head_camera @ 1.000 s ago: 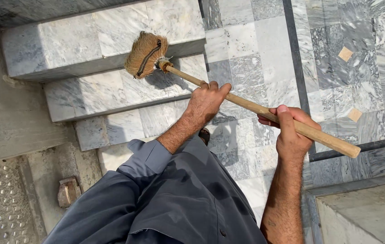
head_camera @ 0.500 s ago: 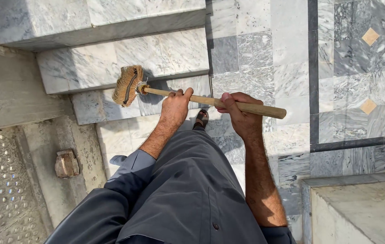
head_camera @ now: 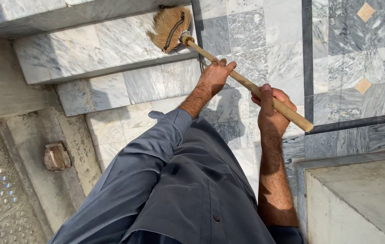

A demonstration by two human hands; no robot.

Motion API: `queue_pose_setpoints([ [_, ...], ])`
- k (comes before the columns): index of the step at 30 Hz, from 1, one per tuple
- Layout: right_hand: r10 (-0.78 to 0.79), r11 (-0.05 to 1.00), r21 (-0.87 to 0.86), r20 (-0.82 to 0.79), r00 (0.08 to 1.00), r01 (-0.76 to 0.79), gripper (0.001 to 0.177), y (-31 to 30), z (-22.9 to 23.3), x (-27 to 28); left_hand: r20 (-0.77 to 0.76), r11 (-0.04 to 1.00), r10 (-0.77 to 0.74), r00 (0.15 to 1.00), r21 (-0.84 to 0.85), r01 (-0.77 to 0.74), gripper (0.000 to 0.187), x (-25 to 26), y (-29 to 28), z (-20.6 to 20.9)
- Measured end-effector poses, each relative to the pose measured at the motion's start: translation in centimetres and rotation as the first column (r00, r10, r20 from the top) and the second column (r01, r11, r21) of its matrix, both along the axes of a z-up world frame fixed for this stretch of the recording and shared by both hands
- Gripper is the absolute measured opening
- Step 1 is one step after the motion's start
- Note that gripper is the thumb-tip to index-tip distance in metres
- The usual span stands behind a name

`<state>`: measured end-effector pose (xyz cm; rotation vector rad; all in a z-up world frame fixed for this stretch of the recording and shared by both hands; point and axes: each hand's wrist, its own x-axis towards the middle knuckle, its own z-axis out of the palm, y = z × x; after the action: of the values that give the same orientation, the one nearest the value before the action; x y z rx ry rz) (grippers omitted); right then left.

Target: Sweeping a tiled floor and stairs using a broom.

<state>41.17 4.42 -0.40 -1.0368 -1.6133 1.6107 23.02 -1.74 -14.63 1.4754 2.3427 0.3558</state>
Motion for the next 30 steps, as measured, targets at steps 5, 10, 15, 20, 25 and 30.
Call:
queue_pose_setpoints([
  [5, -0.050, 0.994, 0.104, 0.055, 0.997, 0.044, 0.027, 0.9, 1.8, 4.6, 0.006, 0.988, -0.061, 0.998, 0.146, 0.060, 0.035, 4.7, 3.8, -0.2],
  [10, -0.033, 0.956, 0.294, 0.105, 0.994, 0.001, 0.026, 0.1, 4.7, 9.8, -0.014, 0.960, -0.035, 0.999, 0.277, 0.038, 0.027, 11.7, 6.1, 0.7],
  [15, 0.093, 0.896, 0.384, 0.328, 0.940, -0.223, 0.022, -0.2, 6.3, 17.5, 0.042, 0.982, 0.061, 0.997, 0.178, -0.067, 0.021, 20.8, 4.4, 3.4],
  [20, 0.215, 0.868, 0.337, 0.405, 0.889, -0.364, 0.019, 1.1, 5.3, 21.9, 0.251, 0.946, 0.021, 0.968, 0.308, -0.100, 0.029, 27.7, 1.2, 1.8],
  [25, 0.344, 0.838, 0.270, 0.414, 0.843, -0.474, 0.019, 1.4, 3.6, 23.3, 0.317, 0.945, 0.022, 0.948, 0.302, -0.123, 0.027, 30.2, -2.0, -0.5],
  [30, 0.667, 0.675, 0.038, 0.394, 0.632, -0.737, 0.023, 1.8, 0.3, 21.6, 0.201, 0.943, 0.287, 0.936, 0.114, -0.314, 0.026, 28.7, -6.1, -1.4],
])
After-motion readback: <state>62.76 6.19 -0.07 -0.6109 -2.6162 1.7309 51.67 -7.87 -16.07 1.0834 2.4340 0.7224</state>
